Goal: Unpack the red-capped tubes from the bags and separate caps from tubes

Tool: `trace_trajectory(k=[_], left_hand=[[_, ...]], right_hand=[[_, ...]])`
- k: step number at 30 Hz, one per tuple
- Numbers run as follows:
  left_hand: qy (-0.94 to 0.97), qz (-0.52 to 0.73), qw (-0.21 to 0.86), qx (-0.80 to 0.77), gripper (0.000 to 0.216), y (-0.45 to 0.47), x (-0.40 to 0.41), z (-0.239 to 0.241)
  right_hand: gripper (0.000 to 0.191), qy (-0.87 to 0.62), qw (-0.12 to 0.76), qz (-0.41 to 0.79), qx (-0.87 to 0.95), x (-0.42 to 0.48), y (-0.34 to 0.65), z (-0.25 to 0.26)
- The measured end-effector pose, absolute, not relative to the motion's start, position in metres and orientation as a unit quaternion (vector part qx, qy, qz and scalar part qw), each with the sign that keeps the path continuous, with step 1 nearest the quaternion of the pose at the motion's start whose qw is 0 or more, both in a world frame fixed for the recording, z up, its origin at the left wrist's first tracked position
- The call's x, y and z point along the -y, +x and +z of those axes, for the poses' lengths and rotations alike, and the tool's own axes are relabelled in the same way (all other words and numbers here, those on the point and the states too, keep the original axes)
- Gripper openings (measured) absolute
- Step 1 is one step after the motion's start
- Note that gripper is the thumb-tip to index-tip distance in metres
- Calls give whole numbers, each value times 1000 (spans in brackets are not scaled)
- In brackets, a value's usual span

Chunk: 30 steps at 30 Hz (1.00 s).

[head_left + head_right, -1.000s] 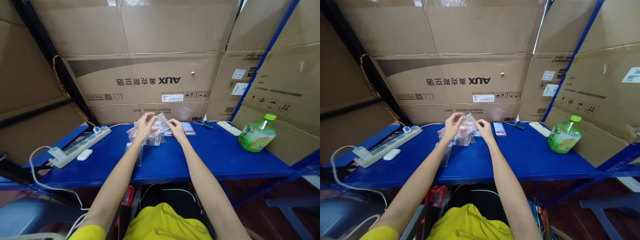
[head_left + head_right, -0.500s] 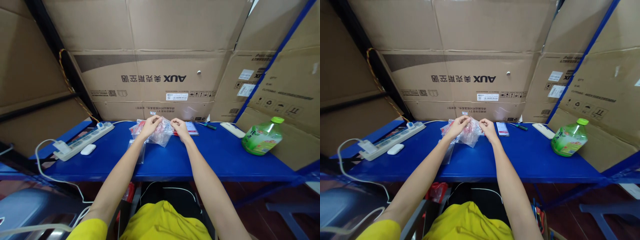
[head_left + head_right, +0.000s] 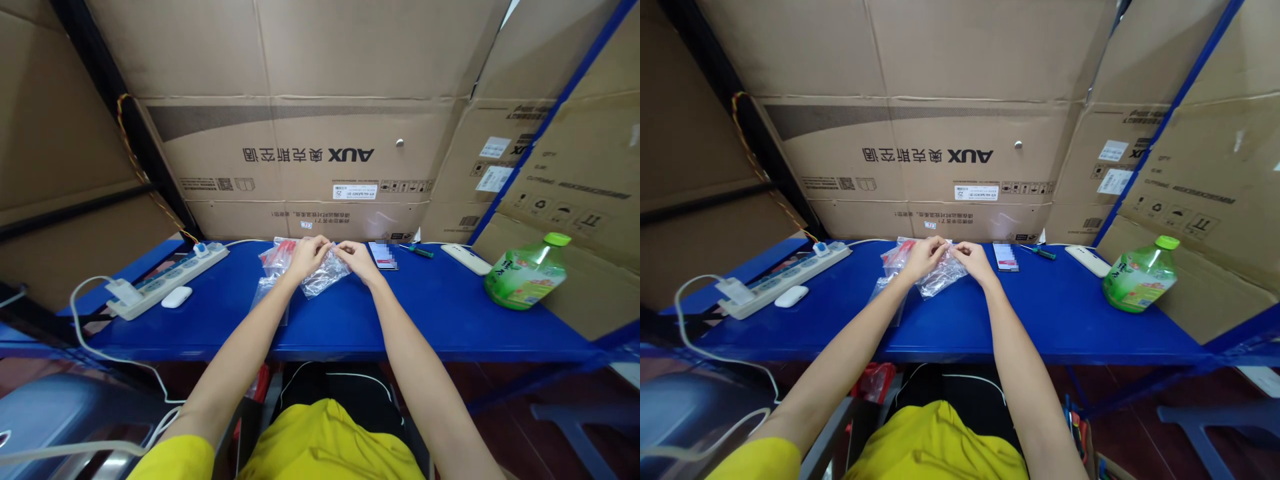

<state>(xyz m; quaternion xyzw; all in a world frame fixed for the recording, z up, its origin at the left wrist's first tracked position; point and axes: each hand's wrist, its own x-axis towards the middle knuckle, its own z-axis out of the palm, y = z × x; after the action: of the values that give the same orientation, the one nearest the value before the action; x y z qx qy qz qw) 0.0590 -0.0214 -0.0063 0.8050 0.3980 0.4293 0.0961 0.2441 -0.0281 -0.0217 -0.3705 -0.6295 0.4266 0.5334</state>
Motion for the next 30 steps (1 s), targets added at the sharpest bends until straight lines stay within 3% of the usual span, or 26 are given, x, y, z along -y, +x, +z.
trace_trajectory(k=[9,20,30], left_hand=[[805,419,183,-378,33,60,19,-10],[756,477,197,-403,32,51,10,-6],[732,492,249,-400,32,32,7,6]], right_hand=[[43,-358,516,407,664,25,241,-25],[41,-366,532,397,652,24,242,-25],[54,-300,520,537,593,35,236,-15]])
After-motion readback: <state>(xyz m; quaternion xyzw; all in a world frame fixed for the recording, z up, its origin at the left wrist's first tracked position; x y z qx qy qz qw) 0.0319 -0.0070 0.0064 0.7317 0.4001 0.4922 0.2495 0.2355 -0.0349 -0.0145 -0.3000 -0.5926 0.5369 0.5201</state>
